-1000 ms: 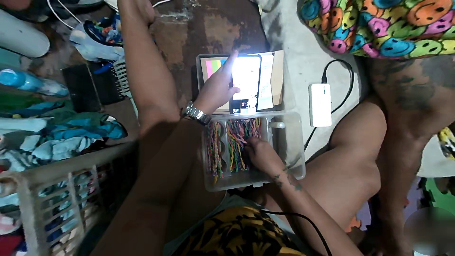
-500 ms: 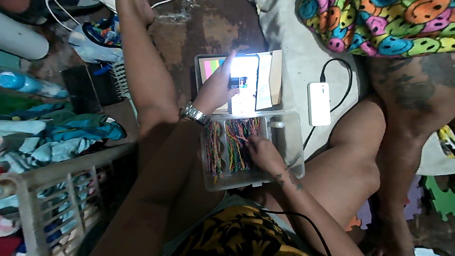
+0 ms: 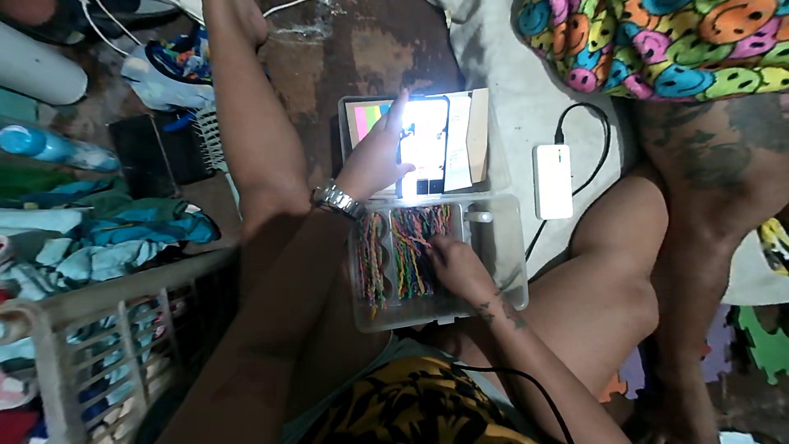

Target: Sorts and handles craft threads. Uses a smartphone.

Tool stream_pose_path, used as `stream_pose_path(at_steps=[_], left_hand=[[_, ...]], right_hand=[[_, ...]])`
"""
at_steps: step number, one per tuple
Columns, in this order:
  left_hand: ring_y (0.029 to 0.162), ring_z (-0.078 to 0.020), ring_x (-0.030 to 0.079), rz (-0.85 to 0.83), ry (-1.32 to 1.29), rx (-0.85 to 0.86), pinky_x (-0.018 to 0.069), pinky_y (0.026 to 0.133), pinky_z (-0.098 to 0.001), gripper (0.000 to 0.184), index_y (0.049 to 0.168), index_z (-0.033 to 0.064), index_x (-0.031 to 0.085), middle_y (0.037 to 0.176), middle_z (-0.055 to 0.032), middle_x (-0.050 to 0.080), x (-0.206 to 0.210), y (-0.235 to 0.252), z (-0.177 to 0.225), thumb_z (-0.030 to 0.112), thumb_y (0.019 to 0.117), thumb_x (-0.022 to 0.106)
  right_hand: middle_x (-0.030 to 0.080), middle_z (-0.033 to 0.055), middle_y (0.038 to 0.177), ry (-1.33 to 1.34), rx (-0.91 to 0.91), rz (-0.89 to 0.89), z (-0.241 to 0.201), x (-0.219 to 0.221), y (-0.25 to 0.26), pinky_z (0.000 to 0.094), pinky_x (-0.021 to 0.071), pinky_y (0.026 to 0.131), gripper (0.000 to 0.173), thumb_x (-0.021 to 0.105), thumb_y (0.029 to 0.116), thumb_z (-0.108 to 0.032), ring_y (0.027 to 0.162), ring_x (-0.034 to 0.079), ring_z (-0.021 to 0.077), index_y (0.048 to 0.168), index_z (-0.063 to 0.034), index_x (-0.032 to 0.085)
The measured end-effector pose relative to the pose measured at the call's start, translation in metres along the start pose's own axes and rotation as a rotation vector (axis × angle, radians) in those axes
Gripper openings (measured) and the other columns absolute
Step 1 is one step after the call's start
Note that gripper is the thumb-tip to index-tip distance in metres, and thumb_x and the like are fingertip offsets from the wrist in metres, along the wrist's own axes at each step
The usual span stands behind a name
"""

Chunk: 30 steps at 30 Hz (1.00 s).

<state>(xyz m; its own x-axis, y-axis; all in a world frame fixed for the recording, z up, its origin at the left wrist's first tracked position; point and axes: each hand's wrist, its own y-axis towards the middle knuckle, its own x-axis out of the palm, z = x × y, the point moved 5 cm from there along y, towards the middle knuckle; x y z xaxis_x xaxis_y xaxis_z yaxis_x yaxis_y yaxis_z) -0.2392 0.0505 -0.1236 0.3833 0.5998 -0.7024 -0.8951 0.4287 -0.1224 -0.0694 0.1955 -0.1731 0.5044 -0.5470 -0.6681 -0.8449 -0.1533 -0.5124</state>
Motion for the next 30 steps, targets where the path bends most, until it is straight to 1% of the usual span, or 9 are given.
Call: stream_pose_path(at_steps=[1,4,7,10,16,21,24,27,30], left_hand=[[0.109,-0.0344,0.065,-0.008,0.021,-0.007,0.0564,0.088,-0.0476,0.118,0.165,0.0133,0.001,0.159,-0.0218,0.032,0.000,0.000,0.001,0.011,0.0819,0.085],[0.107,-0.0357,0.064,-0.001,0.014,-0.004,0.0557,0.087,-0.0490,0.123,0.165,0.0131,0.001,0.154,-0.0237,0.037,0.001,-0.001,0.001,0.015,0.0782,0.088],[0.104,-0.0320,0.065,0.028,-0.029,0.020,0.0566,0.084,-0.0456,0.107,0.165,0.0112,0.006,0.153,-0.0230,0.040,0.000,-0.001,-0.001,0.022,0.0877,0.080],[0.098,-0.0288,0.067,0.026,-0.013,0.029,0.0579,0.082,-0.0424,0.093,0.165,0.0103,0.007,0.151,-0.0229,0.041,0.000,0.000,-0.001,0.015,0.0962,0.069],[0.101,-0.0321,0.065,0.006,0.005,0.016,0.0558,0.086,-0.0456,0.110,0.165,0.0108,0.003,0.152,-0.0240,0.039,0.000,0.000,0.000,0.012,0.0865,0.081],[0.097,-0.0310,0.065,0.004,-0.012,0.010,0.0566,0.081,-0.0445,0.110,0.165,0.0111,0.004,0.150,-0.0243,0.041,0.000,0.000,-0.001,0.016,0.0872,0.081],[0.086,-0.0276,0.061,0.027,-0.128,0.031,0.0540,0.079,-0.0437,0.091,0.165,0.0104,0.011,0.123,-0.0228,0.056,-0.007,-0.002,-0.001,0.018,0.0961,0.071],[0.078,-0.0206,0.056,0.090,-0.237,0.024,0.0509,0.075,-0.0376,0.075,0.164,0.0098,0.017,0.098,-0.0144,0.060,-0.015,-0.006,-0.002,0.018,0.1029,0.060],[0.075,-0.0159,0.055,0.274,-0.296,0.020,0.0491,0.070,-0.0318,0.058,0.158,0.0060,0.034,0.098,-0.0123,0.060,-0.025,-0.017,-0.001,0.014,0.1041,0.053]], right_hand=[[0.068,0.0190,0.117,0.000,0.001,-0.002,0.000,0.000,0.000,0.0471,0.0525,0.097,0.030,0.049,0.1061,-0.019,0.109,0.067,0.0309,0.123,-0.0005,0.066],[0.067,0.0190,0.119,0.004,0.011,-0.013,0.001,0.000,0.000,0.0471,0.0520,0.098,0.030,0.049,0.1062,-0.019,0.111,0.066,0.0310,0.124,-0.0011,0.065],[0.067,0.0194,0.119,0.004,0.001,-0.008,0.000,0.000,0.000,0.0472,0.0519,0.098,0.031,0.049,0.1064,-0.020,0.111,0.066,0.0316,0.125,-0.0005,0.065],[0.067,0.0196,0.119,-0.002,-0.006,0.003,0.000,-0.001,-0.001,0.0461,0.0516,0.098,0.033,0.047,0.1072,-0.020,0.111,0.066,0.0312,0.124,-0.0002,0.065],[0.067,0.0195,0.121,0.010,-0.008,0.013,0.000,-0.003,0.000,0.0454,0.0512,0.100,0.032,0.047,0.1070,-0.019,0.113,0.066,0.0303,0.125,0.0004,0.066],[0.068,0.0204,0.117,0.050,0.002,0.022,0.001,-0.008,0.000,0.0451,0.0510,0.099,0.032,0.047,0.1077,-0.020,0.110,0.066,0.0301,0.123,0.0021,0.065],[0.068,0.0213,0.114,0.079,-0.019,0.105,0.003,-0.012,-0.002,0.0447,0.0521,0.097,0.031,0.048,0.1071,-0.018,0.105,0.067,0.0308,0.119,0.0032,0.067],[0.069,0.0206,0.110,0.097,-0.059,0.212,0.005,-0.017,-0.004,0.0434,0.0530,0.094,0.029,0.050,0.1064,-0.018,0.102,0.068,0.0294,0.114,0.0034,0.069],[0.069,0.0200,0.107,0.143,-0.113,0.321,0.006,-0.020,-0.006,0.0428,0.0543,0.092,0.028,0.052,0.1049,-0.017,0.100,0.068,0.0290,0.113,0.0029,0.070]])
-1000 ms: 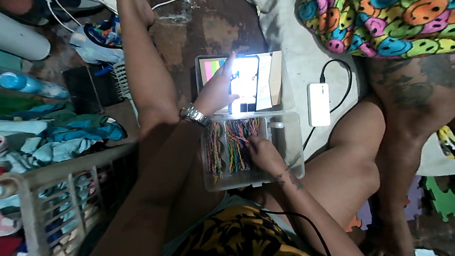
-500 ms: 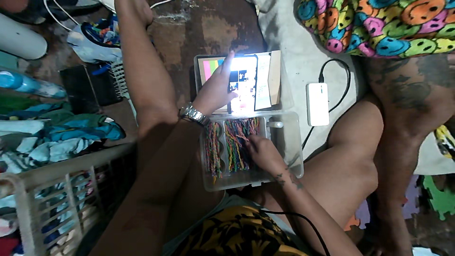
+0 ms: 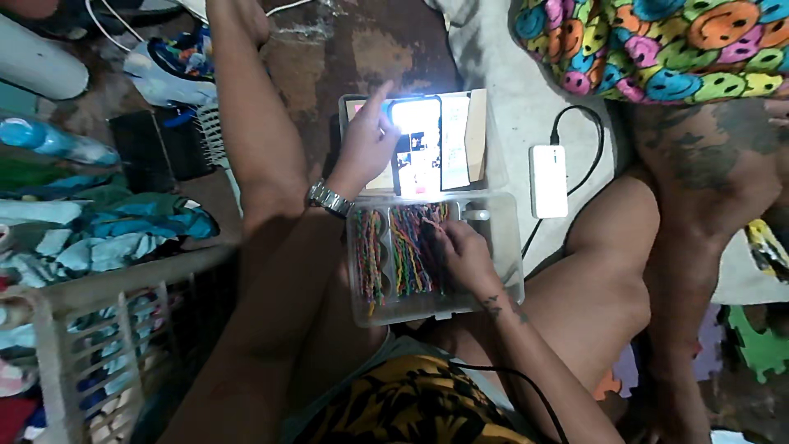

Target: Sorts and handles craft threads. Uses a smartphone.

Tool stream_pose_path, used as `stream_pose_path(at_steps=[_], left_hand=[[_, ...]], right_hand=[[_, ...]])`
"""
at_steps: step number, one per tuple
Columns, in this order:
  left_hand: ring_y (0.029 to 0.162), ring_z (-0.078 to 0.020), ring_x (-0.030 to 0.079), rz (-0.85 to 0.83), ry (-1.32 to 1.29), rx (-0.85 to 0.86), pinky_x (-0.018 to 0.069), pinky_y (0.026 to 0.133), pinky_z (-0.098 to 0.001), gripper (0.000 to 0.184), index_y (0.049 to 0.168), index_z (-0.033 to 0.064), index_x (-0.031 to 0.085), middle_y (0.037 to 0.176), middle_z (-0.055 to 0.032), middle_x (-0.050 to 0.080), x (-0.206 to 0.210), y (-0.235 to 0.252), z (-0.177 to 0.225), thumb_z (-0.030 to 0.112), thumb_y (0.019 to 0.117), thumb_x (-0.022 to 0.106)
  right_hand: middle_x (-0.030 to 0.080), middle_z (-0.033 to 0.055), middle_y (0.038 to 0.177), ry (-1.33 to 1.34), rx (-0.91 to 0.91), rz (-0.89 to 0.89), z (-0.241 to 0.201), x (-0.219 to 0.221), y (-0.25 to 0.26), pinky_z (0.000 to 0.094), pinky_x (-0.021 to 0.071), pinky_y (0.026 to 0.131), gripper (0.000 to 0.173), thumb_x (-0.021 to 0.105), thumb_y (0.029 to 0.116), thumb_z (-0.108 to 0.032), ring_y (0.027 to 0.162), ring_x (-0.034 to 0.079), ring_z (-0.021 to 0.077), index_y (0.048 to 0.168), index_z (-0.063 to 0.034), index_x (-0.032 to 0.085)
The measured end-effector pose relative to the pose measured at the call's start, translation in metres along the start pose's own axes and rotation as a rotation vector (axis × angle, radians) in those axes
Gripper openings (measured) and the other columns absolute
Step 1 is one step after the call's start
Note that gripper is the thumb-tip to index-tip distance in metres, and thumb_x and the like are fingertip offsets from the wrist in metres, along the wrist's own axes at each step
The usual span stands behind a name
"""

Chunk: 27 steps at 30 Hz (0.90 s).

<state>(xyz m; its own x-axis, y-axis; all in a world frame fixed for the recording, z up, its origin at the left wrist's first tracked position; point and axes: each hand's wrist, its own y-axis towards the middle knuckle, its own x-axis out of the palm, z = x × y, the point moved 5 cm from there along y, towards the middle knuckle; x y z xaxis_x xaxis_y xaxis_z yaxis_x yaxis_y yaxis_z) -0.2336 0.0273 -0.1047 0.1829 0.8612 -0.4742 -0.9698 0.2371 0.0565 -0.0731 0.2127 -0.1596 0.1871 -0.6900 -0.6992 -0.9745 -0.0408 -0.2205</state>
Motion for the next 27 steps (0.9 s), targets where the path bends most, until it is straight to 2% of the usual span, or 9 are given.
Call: stream_pose_path(at_steps=[5,8,10,13,16,19,21,24,27], left_hand=[[0.076,-0.0059,0.057,0.139,-0.195,0.027,0.0492,0.069,-0.0235,0.027,0.125,0.0000,0.062,0.100,-0.0067,0.065,0.000,-0.060,0.026,0.010,0.1043,0.048],[0.070,-0.0067,0.057,-0.005,-0.225,-0.045,0.0499,0.063,-0.0243,0.021,0.120,0.0025,0.064,0.092,-0.0051,0.065,0.028,-0.110,0.028,0.012,0.1033,0.054],[0.081,-0.0098,0.064,-0.095,-0.284,-0.113,0.0559,0.073,-0.0279,0.027,0.126,0.0021,0.062,0.098,-0.0074,0.066,0.052,-0.131,0.019,0.013,0.1004,0.061],[0.095,-0.0122,0.067,-0.179,-0.336,-0.177,0.0567,0.086,-0.0296,0.036,0.133,-0.0005,0.058,0.110,-0.0112,0.068,0.073,-0.146,0.011,0.012,0.0992,0.064],[0.082,-0.0076,0.064,-0.195,-0.351,-0.238,0.0552,0.077,-0.0243,0.034,0.132,-0.0013,0.058,0.095,-0.0060,0.067,0.073,-0.149,0.008,0.010,0.0997,0.062],[0.082,-0.0080,0.065,-0.170,-0.431,-0.354,0.0565,0.077,-0.0246,0.037,0.137,-0.0007,0.056,0.097,-0.0062,0.066,0.073,-0.151,0.006,0.006,0.1008,0.059],[0.084,-0.0105,0.067,-0.117,-0.530,-0.443,0.0581,0.077,-0.0261,0.038,0.138,-0.0001,0.054,0.103,-0.0078,0.065,0.076,-0.156,0.003,0.004,0.1009,0.058],[0.082,-0.0141,0.067,-0.019,-0.664,-0.552,0.0591,0.071,-0.0279,0.040,0.139,0.0014,0.053,0.103,-0.0095,0.063,0.078,-0.164,0.005,0.001,0.0994,0.060],[0.081,-0.0116,0.067,0.021,-0.688,-0.582,0.0581,0.070,-0.0262,0.027,0.128,0.0000,0.060,0.102,-0.0079,0.065,0.076,-0.168,0.009,0.006,0.1021,0.057]], right_hand=[[0.067,0.0125,0.100,0.233,-0.098,0.176,0.003,-0.005,-0.002,0.0319,0.0550,0.082,0.025,0.055,0.1027,-0.017,0.090,0.065,0.0155,0.109,0.0014,0.071],[0.068,0.0026,0.100,0.526,-0.123,0.160,-0.001,-0.006,-0.004,0.0192,0.0529,0.077,0.021,0.053,0.1033,-0.013,0.083,0.062,0.0001,0.111,0.0012,0.067],[0.067,-0.0041,0.094,0.682,-0.153,0.130,-0.006,-0.005,-0.006,0.0164,0.0523,0.071,0.016,0.052,0.1027,-0.009,0.076,0.060,-0.0038,0.107,-0.0017,0.065],[0.067,-0.0073,0.090,0.800,-0.114,0.040,-0.014,-0.001,-0.010,0.0162,0.0518,0.069,0.014,0.051,0.1025,-0.008,0.074,0.060,-0.0033,0.103,-0.0050,0.065],[0.067,-0.0069,0.089,0.794,-0.075,-0.014,-0.014,0.001,-0.011,0.0157,0.0514,0.068,0.019,0.049,0.1045,-0.010,0.073,0.060,-0.0032,0.105,-0.0037,0.066],[0.062,-0.0041,0.091,0.814,-0.003,-0.073,-0.013,0.003,-0.010,0.0168,0.0482,0.064,0.029,0.038,0.1074,-0.013,0.069,0.055,-0.0009,0.114,-0.0020,0.064],[0.062,0.0016,0.101,0.794,0.058,-0.100,-0.012,0.004,-0.009,0.0208,0.0535,0.073,0.032,0.037,0.1074,-0.012,0.079,0.060,0.0039,0.118,-0.0016,0.066],[0.067,0.0056,0.103,0.763,0.129,-0.080,-0.012,0.007,-0.010,0.0252,0.0562,0.080,0.026,0.048,0.1052,-0.009,0.087,0.065,0.0080,0.117,-0.0010,0.070],[0.066,0.0001,0.085,0.852,0.103,-0.010,-0.012,0.008,-0.011,0.0252,0.0583,0.074,0.018,0.062,0.0957,-0.003,0.076,0.066,0.0065,0.114,-0.0005,0.062]])
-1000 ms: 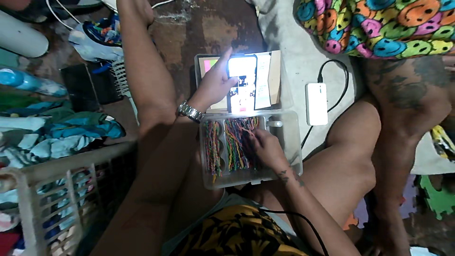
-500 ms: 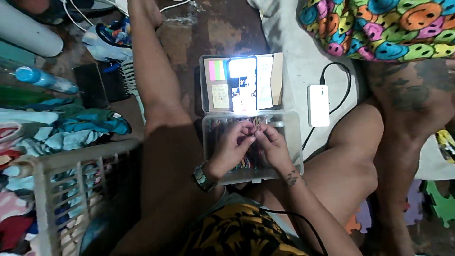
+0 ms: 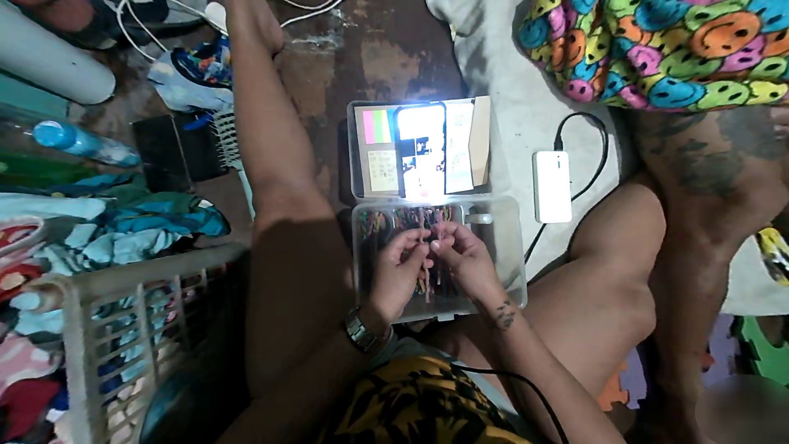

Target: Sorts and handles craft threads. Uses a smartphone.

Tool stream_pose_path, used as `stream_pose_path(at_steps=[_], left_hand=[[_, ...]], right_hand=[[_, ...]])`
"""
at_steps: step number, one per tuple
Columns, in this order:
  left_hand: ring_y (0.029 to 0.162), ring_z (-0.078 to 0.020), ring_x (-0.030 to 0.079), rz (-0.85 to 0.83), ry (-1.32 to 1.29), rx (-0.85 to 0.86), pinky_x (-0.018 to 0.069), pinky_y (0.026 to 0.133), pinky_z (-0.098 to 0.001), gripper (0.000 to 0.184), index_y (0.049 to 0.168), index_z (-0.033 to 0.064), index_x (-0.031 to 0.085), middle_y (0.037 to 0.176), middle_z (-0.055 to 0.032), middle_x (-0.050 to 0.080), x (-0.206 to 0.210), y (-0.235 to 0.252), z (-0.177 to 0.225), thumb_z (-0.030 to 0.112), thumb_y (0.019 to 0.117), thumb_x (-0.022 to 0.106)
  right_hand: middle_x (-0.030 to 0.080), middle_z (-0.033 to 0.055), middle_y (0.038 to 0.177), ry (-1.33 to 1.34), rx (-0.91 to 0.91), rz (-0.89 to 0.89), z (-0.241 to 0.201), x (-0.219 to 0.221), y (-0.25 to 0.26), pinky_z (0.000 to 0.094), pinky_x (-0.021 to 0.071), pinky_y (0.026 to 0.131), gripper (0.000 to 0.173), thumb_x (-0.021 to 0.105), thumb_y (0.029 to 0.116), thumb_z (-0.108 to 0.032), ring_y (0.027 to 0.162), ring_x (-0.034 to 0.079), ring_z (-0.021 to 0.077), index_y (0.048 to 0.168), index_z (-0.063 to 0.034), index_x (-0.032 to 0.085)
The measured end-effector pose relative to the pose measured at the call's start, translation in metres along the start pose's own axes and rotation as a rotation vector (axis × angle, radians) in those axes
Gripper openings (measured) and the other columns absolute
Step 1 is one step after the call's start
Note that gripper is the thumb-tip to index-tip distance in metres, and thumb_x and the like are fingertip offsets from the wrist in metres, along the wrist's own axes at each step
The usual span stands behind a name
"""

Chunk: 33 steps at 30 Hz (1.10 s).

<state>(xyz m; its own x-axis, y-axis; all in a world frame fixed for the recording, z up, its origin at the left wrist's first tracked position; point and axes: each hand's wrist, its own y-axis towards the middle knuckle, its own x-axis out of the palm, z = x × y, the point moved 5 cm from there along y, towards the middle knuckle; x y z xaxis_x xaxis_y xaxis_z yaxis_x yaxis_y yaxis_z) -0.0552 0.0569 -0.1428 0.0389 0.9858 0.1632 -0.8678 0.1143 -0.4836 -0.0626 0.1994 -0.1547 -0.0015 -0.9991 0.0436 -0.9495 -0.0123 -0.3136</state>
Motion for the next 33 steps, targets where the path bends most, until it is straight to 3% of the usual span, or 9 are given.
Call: stream_pose_path(at_steps=[4,8,11,14,19,22,24,28,33], left_hand=[[0.080,-0.0086,0.066,-0.027,-0.022,0.020,0.0574,0.073,-0.0252,0.017,0.110,-0.0020,0.066,0.092,-0.0044,0.068,-0.003,0.007,-0.004,0.011,0.1036,0.057],[0.077,-0.0085,0.067,-0.034,-0.070,-0.056,0.0583,0.072,-0.0248,0.017,0.111,-0.0022,0.067,0.091,-0.0038,0.069,-0.003,0.008,-0.002,0.010,0.1037,0.057],[0.076,-0.0090,0.067,-0.026,-0.113,-0.118,0.0584,0.072,-0.0247,0.017,0.112,-0.0028,0.066,0.090,-0.0042,0.068,-0.004,0.009,-0.001,0.010,0.1037,0.057],[0.075,-0.0096,0.067,-0.011,-0.158,-0.130,0.0584,0.072,-0.0259,0.017,0.111,-0.0028,0.064,0.087,-0.0046,0.067,-0.006,0.012,-0.002,0.011,0.1047,0.056],[0.081,-0.0124,0.066,-0.009,-0.224,-0.110,0.0581,0.077,-0.0297,0.014,0.107,-0.0015,0.061,0.092,-0.0067,0.066,-0.009,0.015,-0.003,0.009,0.1056,0.052],[0.084,-0.0130,0.068,-0.027,-0.208,-0.095,0.0590,0.079,-0.0292,0.014,0.107,-0.0031,0.060,0.094,-0.0072,0.065,-0.006,0.015,-0.001,0.007,0.1063,0.050],[0.084,-0.0132,0.069,-0.058,-0.179,-0.104,0.0601,0.079,-0.0292,0.017,0.110,-0.0038,0.059,0.097,-0.0079,0.065,-0.004,0.014,-0.001,0.008,0.1075,0.047],[0.082,-0.0126,0.068,-0.115,-0.154,-0.133,0.0599,0.077,-0.0288,0.020,0.113,-0.0028,0.056,0.098,-0.0074,0.064,-0.001,0.013,-0.001,0.010,0.1097,0.041],[0.079,-0.0116,0.067,-0.119,-0.125,-0.156,0.0601,0.076,-0.0288,0.022,0.119,-0.0028,0.056,0.095,-0.0062,0.061,0.000,0.012,-0.002,0.010,0.1101,0.040]], right_hand=[[0.066,-0.0059,0.076,0.045,-0.075,0.005,-0.002,-0.004,0.000,0.0226,0.0566,0.071,0.014,0.070,0.0890,0.001,0.071,0.064,0.0034,0.098,-0.0071,0.062],[0.070,-0.0048,0.081,-0.040,-0.172,0.016,-0.006,-0.001,-0.001,0.0197,0.0566,0.070,0.008,0.071,0.0896,-0.001,0.073,0.065,0.0010,0.096,-0.0045,0.068],[0.072,-0.0004,0.090,-0.304,-0.370,0.030,-0.009,-0.001,-0.002,0.0167,0.0554,0.074,0.009,0.071,0.0924,-0.010,0.079,0.065,-0.0010,0.096,-0.0010,0.072],[0.074,0.0083,0.094,-0.579,-0.532,0.036,-0.017,0.007,-0.005,0.0228,0.0573,0.082,0.017,0.067,0.0954,-0.014,0.086,0.070,0.0081,0.098,-0.0002,0.075],[0.073,0.0080,0.095,-0.715,-0.605,-0.008,-0.028,0.008,-0.002,0.0297,0.0569,0.085,0.021,0.060,0.0986,-0.016,0.091,0.069,0.0140,0.102,-0.0045,0.077],[0.072,0.0148,0.100,-0.936,-0.665,0.108,-0.043,-0.001,0.010,0.0491,0.0548,0.084,0.025,0.056,0.0922,-0.007,0.097,0.068,0.0319,0.106,-0.0033,0.076],[0.068,0.0201,0.107,-1.064,-0.662,0.171,-0.051,-0.007,0.024,0.0563,0.0510,0.087,0.027,0.055,0.0903,-0.004,0.103,0.064,0.0409,0.110,-0.0009,0.073],[0.064,0.0234,0.123,-1.217,-0.596,0.185,-0.046,-0.013,0.048,0.0601,0.0456,0.099,0.034,0.052,0.1003,-0.019,0.117,0.059,0.0449,0.126,-0.0002,0.066],[0.065,0.0230,0.121,-1.280,-0.548,0.184,-0.037,-0.014,0.055,0.0610,0.0455,0.096,0.047,0.042,0.1042,-0.036,0.114,0.060,0.0449,0.130,-0.0054,0.067]])
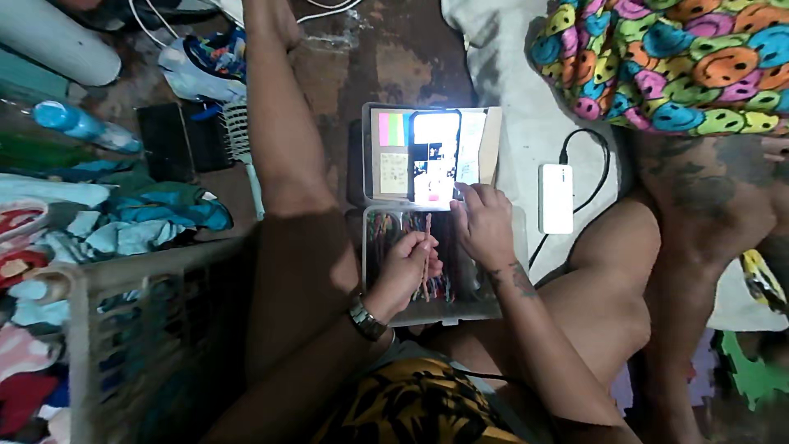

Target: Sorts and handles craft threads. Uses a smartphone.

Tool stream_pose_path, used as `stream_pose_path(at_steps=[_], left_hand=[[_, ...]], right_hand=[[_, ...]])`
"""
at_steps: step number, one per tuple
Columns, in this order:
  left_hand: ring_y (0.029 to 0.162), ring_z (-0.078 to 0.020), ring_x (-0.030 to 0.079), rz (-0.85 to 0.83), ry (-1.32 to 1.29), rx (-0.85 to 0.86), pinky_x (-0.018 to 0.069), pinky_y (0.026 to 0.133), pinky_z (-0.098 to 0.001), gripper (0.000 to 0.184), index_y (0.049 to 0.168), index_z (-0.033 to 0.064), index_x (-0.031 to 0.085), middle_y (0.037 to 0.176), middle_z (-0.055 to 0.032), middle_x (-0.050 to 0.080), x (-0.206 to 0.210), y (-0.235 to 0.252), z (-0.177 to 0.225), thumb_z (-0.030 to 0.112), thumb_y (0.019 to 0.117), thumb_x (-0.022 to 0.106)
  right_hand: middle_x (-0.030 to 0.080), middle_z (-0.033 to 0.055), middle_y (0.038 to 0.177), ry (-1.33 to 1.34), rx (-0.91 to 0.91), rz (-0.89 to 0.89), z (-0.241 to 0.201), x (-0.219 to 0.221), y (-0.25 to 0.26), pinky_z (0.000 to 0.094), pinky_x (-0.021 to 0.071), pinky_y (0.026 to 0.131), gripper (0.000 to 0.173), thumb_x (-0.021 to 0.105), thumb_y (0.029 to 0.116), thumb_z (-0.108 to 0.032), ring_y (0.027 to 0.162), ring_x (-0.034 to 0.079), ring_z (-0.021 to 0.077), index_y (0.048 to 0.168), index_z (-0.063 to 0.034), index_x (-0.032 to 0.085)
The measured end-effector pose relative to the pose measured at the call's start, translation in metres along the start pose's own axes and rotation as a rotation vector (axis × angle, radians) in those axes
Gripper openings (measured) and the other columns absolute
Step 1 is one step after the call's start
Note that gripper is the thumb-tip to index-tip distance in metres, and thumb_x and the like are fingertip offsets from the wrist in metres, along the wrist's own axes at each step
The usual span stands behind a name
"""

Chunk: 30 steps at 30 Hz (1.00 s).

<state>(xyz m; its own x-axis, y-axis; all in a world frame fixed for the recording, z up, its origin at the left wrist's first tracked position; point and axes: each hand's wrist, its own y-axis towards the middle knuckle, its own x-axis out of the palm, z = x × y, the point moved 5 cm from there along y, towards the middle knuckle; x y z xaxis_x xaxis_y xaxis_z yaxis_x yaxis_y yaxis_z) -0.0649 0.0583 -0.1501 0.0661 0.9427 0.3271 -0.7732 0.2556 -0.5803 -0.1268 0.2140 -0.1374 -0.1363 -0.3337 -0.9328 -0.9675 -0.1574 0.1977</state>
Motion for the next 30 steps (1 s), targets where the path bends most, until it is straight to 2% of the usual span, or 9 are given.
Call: stream_pose_path(at_steps=[6,11,15,19,25,28,30], left_hand=[[0.077,-0.0108,0.064,-0.008,0.006,-0.010,0.0585,0.075,-0.0276,0.023,0.120,-0.0014,0.057,0.094,-0.0051,0.059,0.001,0.001,-0.001,0.010,0.1102,0.039],[0.075,-0.0086,0.062,-0.008,0.013,-0.005,0.0562,0.073,-0.0243,0.022,0.119,0.0002,0.057,0.092,-0.0034,0.057,0.000,0.001,-0.002,0.010,0.1101,0.040],[0.074,-0.0080,0.061,-0.012,0.018,0.000,0.0549,0.071,-0.0225,0.021,0.118,0.0007,0.058,0.090,-0.0027,0.058,0.001,0.001,-0.002,0.010,0.1098,0.041],[0.075,-0.0081,0.061,-0.021,0.018,0.004,0.0545,0.071,-0.0224,0.022,0.119,0.0010,0.059,0.092,-0.0028,0.058,0.000,0.001,-0.003,0.011,0.1098,0.042],[0.076,-0.0079,0.060,-0.051,0.077,-0.005,0.0533,0.071,-0.0225,0.022,0.119,0.0020,0.059,0.093,-0.0025,0.058,0.003,0.002,-0.005,0.013,0.1098,0.043],[0.076,-0.0067,0.059,-0.073,0.124,-0.011,0.0508,0.068,-0.0208,0.022,0.120,0.0029,0.059,0.096,-0.0026,0.059,0.005,0.002,-0.006,0.013,0.1097,0.043],[0.070,-0.0042,0.054,-0.078,0.161,-0.015,0.0459,0.061,-0.0179,0.023,0.120,0.0032,0.060,0.096,-0.0017,0.058,0.005,0.001,-0.006,0.013,0.1097,0.042]], right_hand=[[0.062,0.0227,0.122,-0.038,0.042,-0.055,0.000,0.005,0.007,0.0610,0.0435,0.088,0.054,0.035,0.1046,-0.045,0.107,0.060,0.0436,0.136,-0.0125,0.066],[0.063,0.0212,0.120,-0.048,0.079,-0.071,-0.001,0.005,0.010,0.0605,0.0435,0.088,0.054,0.034,0.1053,-0.047,0.106,0.060,0.0422,0.141,-0.0183,0.063],[0.064,0.0194,0.116,-0.051,0.075,-0.078,-0.002,0.005,0.011,0.0595,0.0431,0.087,0.054,0.033,0.1057,-0.047,0.104,0.060,0.0400,0.139,-0.0197,0.065],[0.064,0.0193,0.118,-0.055,0.072,-0.090,-0.002,0.005,0.010,0.0602,0.0430,0.089,0.051,0.032,0.1062,-0.042,0.105,0.060,0.0407,0.132,-0.0191,0.070],[0.063,0.0187,0.121,-0.027,0.089,-0.118,-0.010,-0.002,0.019,0.0607,0.0425,0.082,0.052,0.032,0.1067,-0.045,0.107,0.058,0.0424,0.121,-0.0212,0.075],[0.061,0.0175,0.123,-0.004,0.029,-0.162,-0.014,0.001,0.024,0.0612,0.0407,0.087,0.053,0.030,0.1068,-0.051,0.110,0.056,0.0408,0.126,-0.0291,0.073],[0.061,0.0168,0.122,0.029,-0.018,-0.160,-0.013,0.001,0.024,0.0604,0.0411,0.086,0.053,0.028,0.1068,-0.049,0.109,0.056,0.0400,0.131,-0.0298,0.071]])
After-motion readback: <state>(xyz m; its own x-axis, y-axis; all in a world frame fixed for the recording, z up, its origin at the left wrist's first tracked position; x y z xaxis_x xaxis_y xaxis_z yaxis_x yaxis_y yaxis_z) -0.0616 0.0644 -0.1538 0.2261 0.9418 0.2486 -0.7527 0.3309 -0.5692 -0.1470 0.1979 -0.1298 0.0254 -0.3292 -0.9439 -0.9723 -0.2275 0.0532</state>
